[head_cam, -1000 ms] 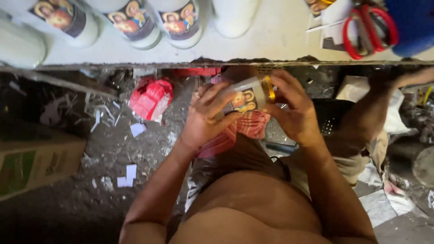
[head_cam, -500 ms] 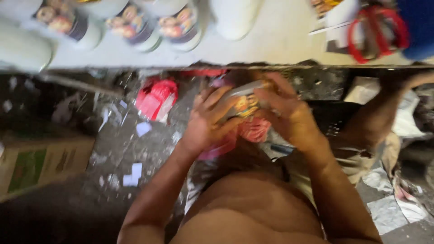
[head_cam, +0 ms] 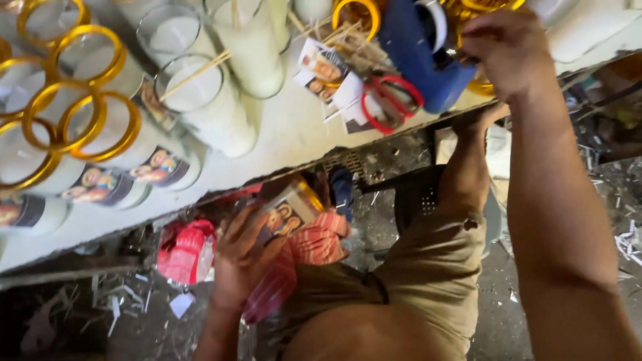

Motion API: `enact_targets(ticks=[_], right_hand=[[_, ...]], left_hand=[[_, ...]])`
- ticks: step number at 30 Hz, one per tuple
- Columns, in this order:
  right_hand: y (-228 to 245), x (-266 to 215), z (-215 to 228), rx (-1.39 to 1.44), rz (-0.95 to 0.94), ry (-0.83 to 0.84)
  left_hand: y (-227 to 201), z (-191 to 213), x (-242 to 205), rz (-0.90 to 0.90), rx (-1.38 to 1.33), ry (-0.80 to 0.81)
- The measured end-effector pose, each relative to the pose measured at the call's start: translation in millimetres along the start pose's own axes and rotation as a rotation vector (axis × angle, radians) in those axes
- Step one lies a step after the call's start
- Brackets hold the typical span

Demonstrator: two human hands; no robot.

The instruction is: Assembling religious candles by applying decorative labels, trimming wicks with scissors, and fitting gold rings onto the glass jars.

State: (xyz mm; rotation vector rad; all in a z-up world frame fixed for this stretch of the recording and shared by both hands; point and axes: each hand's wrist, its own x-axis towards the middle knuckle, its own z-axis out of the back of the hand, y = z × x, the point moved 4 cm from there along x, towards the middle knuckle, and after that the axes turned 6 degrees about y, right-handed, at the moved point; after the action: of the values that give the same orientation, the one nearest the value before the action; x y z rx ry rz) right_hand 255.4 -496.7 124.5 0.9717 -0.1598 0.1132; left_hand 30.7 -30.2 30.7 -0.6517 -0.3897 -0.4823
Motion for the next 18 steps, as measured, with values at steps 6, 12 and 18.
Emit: enact_targets(ticks=[6, 12, 18], right_hand=[[9, 7, -8, 0.518, -0.029, -0.023], [39, -85, 16, 0.509, 0.221, -0.073], [-6, -86, -15, 0.426, 0.159, -0.144]], left_hand=[[-4, 3, 5, -0.027, -0.049, -0.025], [5, -4, 2, 0.033, -0.070, -0.038], [8, -6, 4, 0.060, -0.147, -0.004]])
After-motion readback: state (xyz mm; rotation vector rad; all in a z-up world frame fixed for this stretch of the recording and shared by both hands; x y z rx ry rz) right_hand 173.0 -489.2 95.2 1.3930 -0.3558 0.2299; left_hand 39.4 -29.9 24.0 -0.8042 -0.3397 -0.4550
